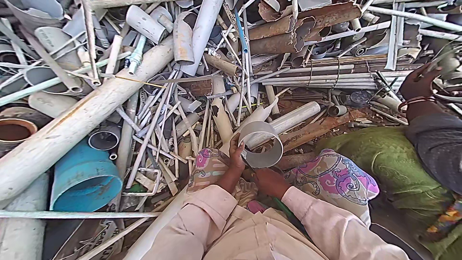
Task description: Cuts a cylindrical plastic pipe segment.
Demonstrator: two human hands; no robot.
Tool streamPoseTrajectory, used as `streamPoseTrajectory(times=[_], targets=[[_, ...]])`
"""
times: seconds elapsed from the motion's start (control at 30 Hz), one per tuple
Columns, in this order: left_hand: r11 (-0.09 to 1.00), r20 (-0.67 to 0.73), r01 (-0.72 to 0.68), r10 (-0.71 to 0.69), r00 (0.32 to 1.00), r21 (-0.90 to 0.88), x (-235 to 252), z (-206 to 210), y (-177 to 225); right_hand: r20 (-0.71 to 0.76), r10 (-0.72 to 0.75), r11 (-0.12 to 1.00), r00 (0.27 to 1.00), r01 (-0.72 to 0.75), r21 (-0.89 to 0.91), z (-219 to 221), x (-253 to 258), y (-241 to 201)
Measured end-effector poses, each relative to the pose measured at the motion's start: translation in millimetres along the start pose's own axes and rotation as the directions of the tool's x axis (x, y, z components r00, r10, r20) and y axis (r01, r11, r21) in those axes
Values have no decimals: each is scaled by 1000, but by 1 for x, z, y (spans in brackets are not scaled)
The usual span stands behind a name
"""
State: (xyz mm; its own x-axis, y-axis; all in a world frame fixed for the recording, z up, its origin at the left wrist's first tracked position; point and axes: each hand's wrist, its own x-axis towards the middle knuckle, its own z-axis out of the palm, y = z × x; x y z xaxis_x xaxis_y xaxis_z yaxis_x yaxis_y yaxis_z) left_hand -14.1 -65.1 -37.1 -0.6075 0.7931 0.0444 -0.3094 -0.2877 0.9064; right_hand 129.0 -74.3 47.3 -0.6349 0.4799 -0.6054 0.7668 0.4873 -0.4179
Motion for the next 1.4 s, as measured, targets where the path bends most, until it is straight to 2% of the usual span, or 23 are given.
streamPoseTrajectory(times=[0.17, 0.23, 0.3, 0.47, 0.7, 0.9, 1.03, 1.27, 1.4], targets=[[996, 196, -65, 52, 979, 59, 0, -5, -5, 17, 13, 999, 1000, -14, 38, 0, 4, 7], [994, 223, -63, 43, 974, 84, 0, -5, -7, 15, 22, 998, 1000, -23, 57, 1, 4, 8], [996, 192, -35, 18, 981, 81, -1, -4, -8, 7, 25, 996, 1000, -25, 82, 4, 5, 9], [1000, 15, 7, -7, 1000, 12, -1, 2, -6, -36, 37, 996, 999, -34, 77, 6, 9, 7], [1000, -39, 13, -13, 999, 8, -1, 0, -2, -45, 29, 996, 999, -25, 83, 5, 12, 2], [1000, -21, 14, -14, 1000, -27, 3, 0, 4, -30, -2, 998, 1000, 4, 59, -2, 13, 3], [1000, 34, 4, -4, 999, 15, 4, 0, 4, -13, 7, 999, 1000, -6, 43, -2, 12, 3], [994, 170, 90, -98, 981, 59, 3, -2, 4, -4, 16, 1000, 1000, -16, -8, -1, 7, 6], [993, 185, 111, -118, 976, 49, 1, -1, 4, -27, 32, 999, 999, -31, 35, 4, 7, 7]])
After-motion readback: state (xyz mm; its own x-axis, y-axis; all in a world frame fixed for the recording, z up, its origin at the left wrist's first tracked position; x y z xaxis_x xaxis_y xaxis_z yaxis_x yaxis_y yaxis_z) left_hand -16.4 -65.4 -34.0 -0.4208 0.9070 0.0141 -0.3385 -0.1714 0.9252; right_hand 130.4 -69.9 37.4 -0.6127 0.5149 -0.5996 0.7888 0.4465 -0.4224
